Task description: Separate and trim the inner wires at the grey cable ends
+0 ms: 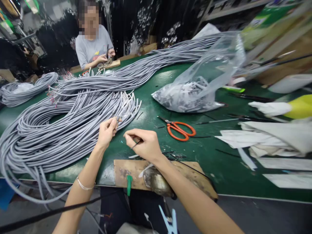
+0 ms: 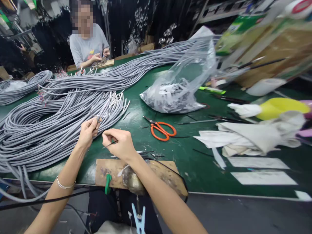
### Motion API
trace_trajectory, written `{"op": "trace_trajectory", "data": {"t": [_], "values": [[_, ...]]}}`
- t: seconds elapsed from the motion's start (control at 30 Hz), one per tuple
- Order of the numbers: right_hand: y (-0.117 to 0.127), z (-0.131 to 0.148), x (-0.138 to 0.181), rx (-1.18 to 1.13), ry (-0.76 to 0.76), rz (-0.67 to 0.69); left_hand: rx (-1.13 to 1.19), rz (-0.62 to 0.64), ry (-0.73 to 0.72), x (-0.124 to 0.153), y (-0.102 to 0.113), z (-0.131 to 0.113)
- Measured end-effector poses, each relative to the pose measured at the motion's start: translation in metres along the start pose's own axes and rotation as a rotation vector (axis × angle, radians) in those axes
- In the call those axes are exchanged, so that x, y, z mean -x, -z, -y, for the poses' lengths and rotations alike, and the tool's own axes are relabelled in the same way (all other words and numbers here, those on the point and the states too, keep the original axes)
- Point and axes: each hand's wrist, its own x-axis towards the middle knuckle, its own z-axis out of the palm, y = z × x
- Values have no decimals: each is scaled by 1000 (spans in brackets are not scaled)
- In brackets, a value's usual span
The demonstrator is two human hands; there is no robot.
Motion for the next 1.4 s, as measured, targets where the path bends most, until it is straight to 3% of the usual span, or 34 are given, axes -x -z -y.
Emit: {"op": "trace_trajectory", "data": {"t": [0.1,0.37,0.5,0.67,0.83,1.1,1.2,1.27,1.4], "values": [[0,-4,-4,19,-108,-155,53,66,42,5,-4,-4],[0,-10,-8,-36,-242,-79,110,258,119,11,-9,-7],[1,-10,-9,-104,-216,15,62,190,53,12,-13,-6],[0,-12,-8,-204,-298,121,46,116,-1,14,-12,-4],[0,-17,-9,-217,-302,157,108,124,73,14,-10,-4],[5,-23,-9,-12,-312,-11,43,193,165,15,-8,-11],[13,-25,-11,27,-393,-270,-36,193,152,16,-8,-7],[17,-23,-13,-99,-446,-383,-126,166,134,18,-9,-4],[13,-17,-15,-381,-415,-147,-319,179,91,19,-9,-1]]}}
